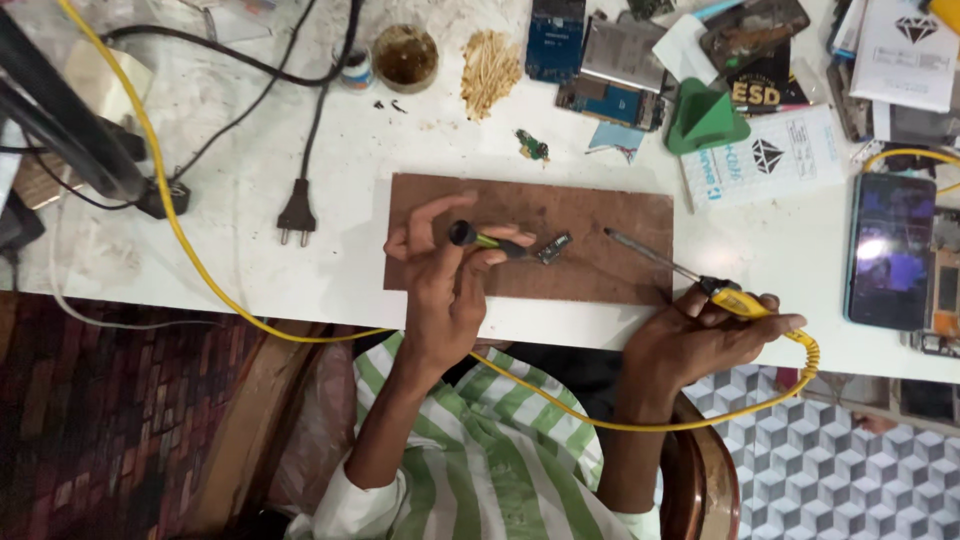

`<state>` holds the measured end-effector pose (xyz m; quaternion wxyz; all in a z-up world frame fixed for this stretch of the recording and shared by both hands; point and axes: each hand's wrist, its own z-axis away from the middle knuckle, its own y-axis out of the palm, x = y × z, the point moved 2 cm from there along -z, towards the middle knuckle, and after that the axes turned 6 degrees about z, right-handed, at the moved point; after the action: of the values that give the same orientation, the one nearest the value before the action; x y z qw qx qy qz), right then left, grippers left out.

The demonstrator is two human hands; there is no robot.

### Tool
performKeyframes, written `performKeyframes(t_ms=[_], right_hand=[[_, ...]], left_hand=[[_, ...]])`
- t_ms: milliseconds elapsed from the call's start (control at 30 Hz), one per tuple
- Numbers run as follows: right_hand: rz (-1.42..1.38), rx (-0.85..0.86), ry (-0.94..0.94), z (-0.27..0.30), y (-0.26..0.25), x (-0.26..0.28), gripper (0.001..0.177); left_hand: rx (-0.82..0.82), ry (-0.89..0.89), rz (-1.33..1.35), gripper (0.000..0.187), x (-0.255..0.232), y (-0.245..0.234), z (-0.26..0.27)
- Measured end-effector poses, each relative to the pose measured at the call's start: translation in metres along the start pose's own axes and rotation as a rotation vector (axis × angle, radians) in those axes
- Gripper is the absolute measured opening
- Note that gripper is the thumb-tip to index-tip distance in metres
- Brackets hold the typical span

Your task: The person uses a soldering iron and a desoldering pump to work on a small electronic component placed on a wooden board. They repeatedly apply heat and suction to the component's pins while holding it steady.

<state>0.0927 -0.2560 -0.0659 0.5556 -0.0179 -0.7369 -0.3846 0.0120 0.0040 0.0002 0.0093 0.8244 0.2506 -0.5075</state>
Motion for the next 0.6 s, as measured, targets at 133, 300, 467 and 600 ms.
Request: performKeyframes(t_ms=[133,300,467,600], right_hand=[[0.018,-0.004,0.014,0.002,-0.003,0.001,0.046],[-0.01,0.011,0.019,0.0,-0.004,0.001,0.044],[-0.035,0.051,0.006,-0.004,-0.005,-0.003,0.044],[-0.006,0.025,-0.004,0.0,-0.005,0.0,0.042]], left_hand=[[0.055,0.152,-0.052,0.022,-0.006,0.006,0.001],[0.101,0.127,-0.026,0.029,0.002,0.014,0.002],[0.003,0.116,-0.063,0.029,0.005,0.009,0.005],[-0.012,0.146,0.091,0.029,-0.001,0.014,0.0]])
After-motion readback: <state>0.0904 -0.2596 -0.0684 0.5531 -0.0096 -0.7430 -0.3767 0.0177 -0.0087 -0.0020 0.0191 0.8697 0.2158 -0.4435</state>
